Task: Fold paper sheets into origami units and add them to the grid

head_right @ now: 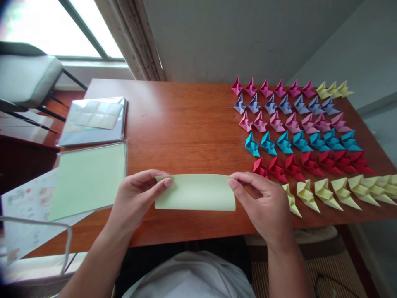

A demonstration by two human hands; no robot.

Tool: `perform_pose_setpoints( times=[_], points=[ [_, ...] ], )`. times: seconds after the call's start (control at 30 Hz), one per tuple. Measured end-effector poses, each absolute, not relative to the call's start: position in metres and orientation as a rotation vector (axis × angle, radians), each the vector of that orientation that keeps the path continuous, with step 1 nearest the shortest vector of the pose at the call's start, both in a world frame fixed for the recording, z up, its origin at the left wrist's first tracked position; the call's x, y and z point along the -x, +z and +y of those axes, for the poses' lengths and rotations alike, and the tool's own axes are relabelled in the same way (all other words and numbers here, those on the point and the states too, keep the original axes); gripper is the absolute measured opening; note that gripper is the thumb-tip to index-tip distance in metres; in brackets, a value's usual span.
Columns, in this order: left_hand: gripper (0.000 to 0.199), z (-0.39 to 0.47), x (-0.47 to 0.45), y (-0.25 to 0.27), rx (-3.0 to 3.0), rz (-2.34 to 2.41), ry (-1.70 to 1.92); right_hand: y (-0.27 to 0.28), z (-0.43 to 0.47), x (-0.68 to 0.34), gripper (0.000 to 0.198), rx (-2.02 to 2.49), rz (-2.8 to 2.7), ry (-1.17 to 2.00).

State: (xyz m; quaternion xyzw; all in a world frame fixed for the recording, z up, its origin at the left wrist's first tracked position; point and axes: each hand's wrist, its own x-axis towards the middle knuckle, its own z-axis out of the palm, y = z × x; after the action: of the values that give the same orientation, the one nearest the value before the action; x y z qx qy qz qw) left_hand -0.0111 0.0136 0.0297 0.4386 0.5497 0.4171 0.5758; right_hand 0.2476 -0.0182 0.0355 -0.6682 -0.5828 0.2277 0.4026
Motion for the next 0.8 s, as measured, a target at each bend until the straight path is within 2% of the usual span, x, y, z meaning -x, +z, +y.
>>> perform_pose_setpoints(
  times=[0.8],
  points=[
    [0.014, 0.0129, 0.0115, 0.0273, -1.012, 1.266, 0.984, 0.0365, -0.0178, -0.2467, 0.006, 1.649, -1.488, 0.567]
  ],
)
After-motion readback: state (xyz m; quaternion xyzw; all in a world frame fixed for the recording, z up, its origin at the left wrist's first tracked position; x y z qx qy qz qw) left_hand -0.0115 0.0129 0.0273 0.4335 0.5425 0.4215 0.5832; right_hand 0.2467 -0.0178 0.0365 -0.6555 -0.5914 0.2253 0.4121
